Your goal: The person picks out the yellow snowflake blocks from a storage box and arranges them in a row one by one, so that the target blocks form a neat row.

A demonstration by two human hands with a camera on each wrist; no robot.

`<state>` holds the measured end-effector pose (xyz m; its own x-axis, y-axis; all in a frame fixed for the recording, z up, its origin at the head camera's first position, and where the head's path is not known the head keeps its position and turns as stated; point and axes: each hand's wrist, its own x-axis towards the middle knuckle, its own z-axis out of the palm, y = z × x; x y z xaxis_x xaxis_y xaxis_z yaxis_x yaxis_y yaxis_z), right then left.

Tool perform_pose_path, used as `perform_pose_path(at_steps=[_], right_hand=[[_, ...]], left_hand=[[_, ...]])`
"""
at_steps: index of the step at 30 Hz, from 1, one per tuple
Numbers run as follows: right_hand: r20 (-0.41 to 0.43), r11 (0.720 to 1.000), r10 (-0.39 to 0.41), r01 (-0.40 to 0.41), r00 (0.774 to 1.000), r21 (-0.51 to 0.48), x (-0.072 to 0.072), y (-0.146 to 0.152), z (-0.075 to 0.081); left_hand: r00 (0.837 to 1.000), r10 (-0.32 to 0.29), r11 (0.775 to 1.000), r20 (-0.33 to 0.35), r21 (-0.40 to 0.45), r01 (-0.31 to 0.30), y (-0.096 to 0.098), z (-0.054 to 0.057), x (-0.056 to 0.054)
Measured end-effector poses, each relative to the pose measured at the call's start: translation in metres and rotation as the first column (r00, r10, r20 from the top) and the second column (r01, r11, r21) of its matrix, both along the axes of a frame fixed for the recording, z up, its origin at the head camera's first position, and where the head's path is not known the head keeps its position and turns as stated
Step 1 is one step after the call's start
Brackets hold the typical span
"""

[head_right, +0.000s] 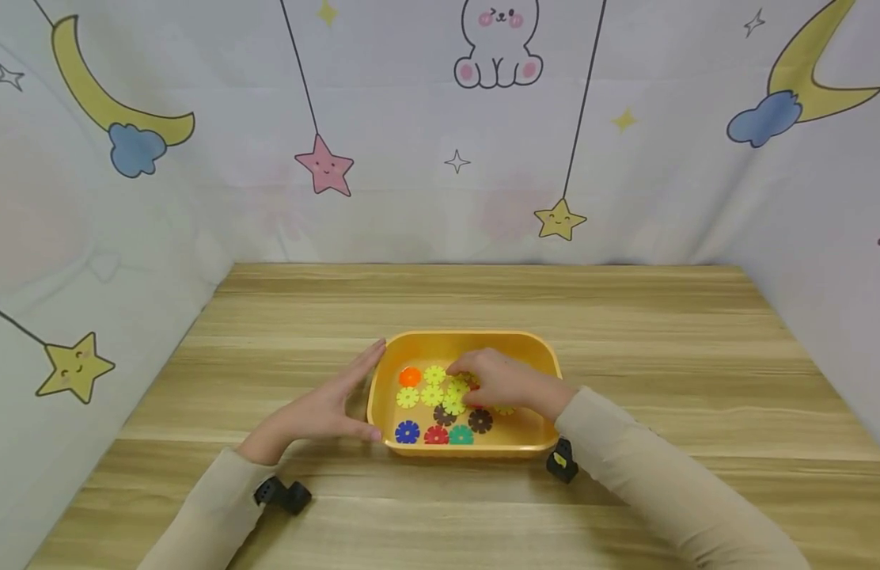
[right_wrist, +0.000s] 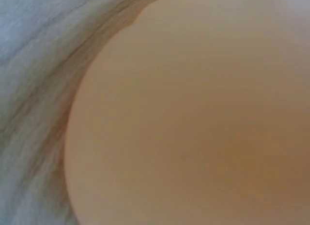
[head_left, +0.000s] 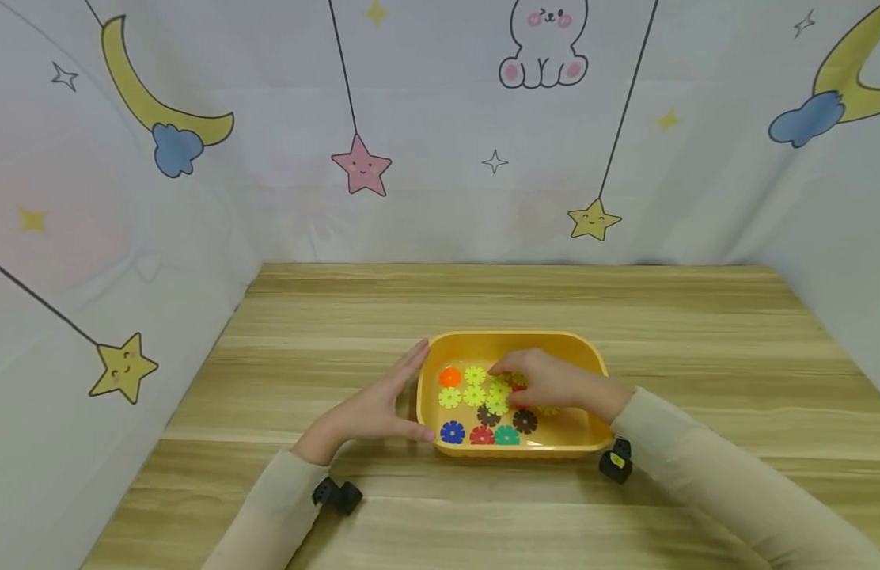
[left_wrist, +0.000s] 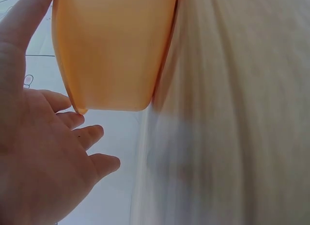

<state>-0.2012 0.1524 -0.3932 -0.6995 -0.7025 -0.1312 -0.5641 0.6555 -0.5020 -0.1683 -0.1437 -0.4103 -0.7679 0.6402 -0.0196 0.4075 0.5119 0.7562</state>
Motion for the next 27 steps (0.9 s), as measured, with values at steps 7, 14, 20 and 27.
perform_pose_path(at_steps=[7,14,20,27], right_hand=[[-0.019,1.0,0.012,-0.011,1.0,0.027,-0.0011,-0.0009,-0.0021],[-0.025,0.999,0.013,-0.012,1.0,0.039,-0.0007,-0.0011,-0.0031],[-0.042,0.999,0.016,-0.014,0.999,0.047,-0.0006,-0.001,-0.0035],[-0.034,0.998,0.017,-0.015,0.999,0.053,0.0002,-0.0015,-0.0034]], left_hand=[[1.0,-0.006,1.0,0.014,0.004,0.006,0.0004,-0.0004,-0.0001],[1.0,-0.009,1.0,0.019,0.003,0.009,0.001,-0.002,-0.0005],[1.0,-0.008,1.0,0.013,0.008,0.007,0.0008,-0.003,-0.0008],[1.0,0.022,1.0,0.005,0.011,-0.022,0.0015,-0.0047,0.0001]])
